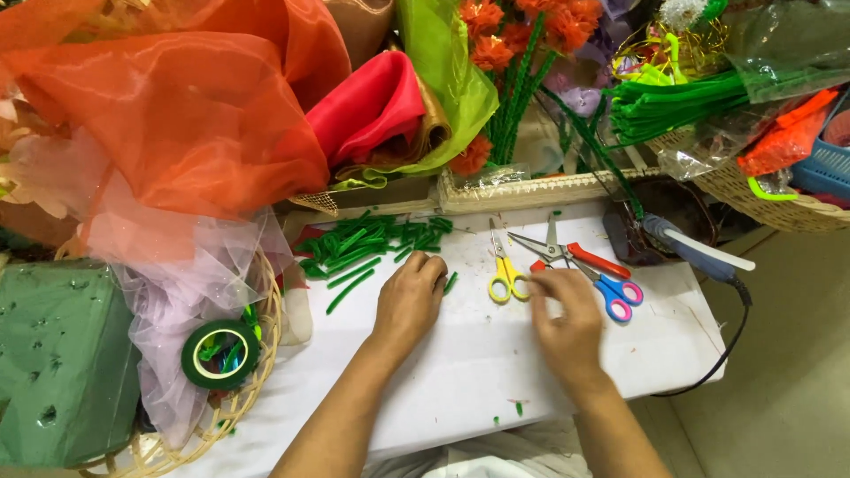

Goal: The person is using a hot glue gun and scissors to assemble and trim small green plastic floral components at a design station.

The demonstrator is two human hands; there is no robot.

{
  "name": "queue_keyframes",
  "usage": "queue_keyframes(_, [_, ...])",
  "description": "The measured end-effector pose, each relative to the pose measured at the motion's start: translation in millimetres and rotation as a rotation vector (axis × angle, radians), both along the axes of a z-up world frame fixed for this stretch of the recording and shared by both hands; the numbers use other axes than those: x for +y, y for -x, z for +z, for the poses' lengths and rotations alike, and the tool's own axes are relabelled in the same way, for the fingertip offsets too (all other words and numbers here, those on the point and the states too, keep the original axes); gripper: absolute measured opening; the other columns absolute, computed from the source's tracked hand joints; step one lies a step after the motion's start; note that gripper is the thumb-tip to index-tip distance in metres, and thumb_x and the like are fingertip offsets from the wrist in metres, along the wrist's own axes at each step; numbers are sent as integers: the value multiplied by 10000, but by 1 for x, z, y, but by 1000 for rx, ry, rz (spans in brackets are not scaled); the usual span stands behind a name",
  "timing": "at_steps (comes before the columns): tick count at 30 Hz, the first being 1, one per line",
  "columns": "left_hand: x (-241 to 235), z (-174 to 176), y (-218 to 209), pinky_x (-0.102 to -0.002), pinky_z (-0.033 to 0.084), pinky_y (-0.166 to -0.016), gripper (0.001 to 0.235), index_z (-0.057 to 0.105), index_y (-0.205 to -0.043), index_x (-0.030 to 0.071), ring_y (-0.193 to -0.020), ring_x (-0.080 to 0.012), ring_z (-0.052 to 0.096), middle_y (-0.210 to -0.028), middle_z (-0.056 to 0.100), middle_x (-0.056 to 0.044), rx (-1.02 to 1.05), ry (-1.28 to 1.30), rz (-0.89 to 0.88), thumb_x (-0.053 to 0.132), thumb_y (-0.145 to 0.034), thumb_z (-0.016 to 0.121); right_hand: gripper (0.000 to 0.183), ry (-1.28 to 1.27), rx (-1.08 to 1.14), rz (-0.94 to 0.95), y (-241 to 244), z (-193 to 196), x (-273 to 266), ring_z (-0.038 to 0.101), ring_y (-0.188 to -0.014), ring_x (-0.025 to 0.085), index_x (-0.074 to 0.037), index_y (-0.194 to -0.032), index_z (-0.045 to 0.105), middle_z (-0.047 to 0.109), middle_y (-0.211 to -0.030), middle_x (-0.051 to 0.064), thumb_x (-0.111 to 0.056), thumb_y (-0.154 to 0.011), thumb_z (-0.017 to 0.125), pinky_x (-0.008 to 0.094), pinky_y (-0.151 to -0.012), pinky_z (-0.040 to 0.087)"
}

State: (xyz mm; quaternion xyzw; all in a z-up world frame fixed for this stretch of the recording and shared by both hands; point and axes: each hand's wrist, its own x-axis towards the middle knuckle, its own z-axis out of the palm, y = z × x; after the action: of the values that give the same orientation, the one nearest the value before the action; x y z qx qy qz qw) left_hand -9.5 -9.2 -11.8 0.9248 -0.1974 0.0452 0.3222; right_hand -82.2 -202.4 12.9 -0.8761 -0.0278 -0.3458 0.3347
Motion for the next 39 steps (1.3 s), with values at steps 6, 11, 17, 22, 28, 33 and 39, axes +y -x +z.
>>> queue_keyframes(6, [2, -1, -4, -435, 504, -690, 137, 605, -999, 86, -874, -288, 604, -1041, 580, -69, 193, 40, -45, 193, -935, 548, 121, 375, -125, -366, 33, -10, -95, 495, -946, 327, 40, -1006, 584, 577, -970, 177, -58, -997, 654, 425, -871, 383])
queue_keyframes(11, [9, 7, -2, -427, 476, -682, 159, 544, -1008, 99, -881, -281, 586, -1048, 550, -72, 214, 17, -71, 186, -890, 606, 349, 558, -113, -467, 24, 29, -126, 484, -1058, 422, 97, -1198, 571, 526, -1167, 284, -121, -976, 727, 503, -909, 387])
queue_keyframes(17, [9, 2, 0, -436, 469, -582, 218, 544, -947, 92, -871, -271, 569, -998, 541, -45, 112, -46, -146, 183, -827, 701, 604, 559, 400, -505, -6, 39, -162, 460, -1109, 451, -13, -1343, 570, 521, -1240, 245, -425, -905, 626, 584, -875, 369])
queue_keyframes(22, [10, -1, -4, -452, 498, -603, 161, 578, -997, 73, -928, -277, 558, -1028, 560, -62, 47, -63, -172, 116, -862, 654, 583, 611, 823, -405, -28, 48, -183, 527, -1122, 399, -144, -1254, 609, 572, -1214, 172, -554, -842, 559, 502, -935, 436])
queue_keyframes(28, [11, -3, 2, -469, 441, -539, 57, 570, -923, 68, -874, -302, 541, -941, 548, -73, 13, -53, -190, 45, -873, 554, 511, 512, 994, -405, -38, 58, -184, 488, -1208, 300, -215, -1234, 653, 578, -1184, 130, -529, -842, 562, 469, -948, 443])
queue_keyframes(33, [14, 3, 0, -460, 490, -606, 210, 581, -1047, 48, -917, -297, 575, -1021, 567, -81, 46, -2, -186, 63, -847, 643, 408, 506, 942, -290, -45, 46, -200, 511, -1133, 257, -87, -1115, 697, 679, -1102, 108, -381, -851, 596, 385, -929, 419])
queue_keyframes(39, [13, 9, -2, -429, 491, -614, 251, 604, -1035, 43, -864, -284, 580, -1031, 564, -88, 109, -8, -177, 190, -847, 682, 394, 442, 655, -288, -30, 46, -211, 552, -1027, 410, -62, -1195, 659, 588, -1075, 266, -337, -920, 601, 456, -828, 435])
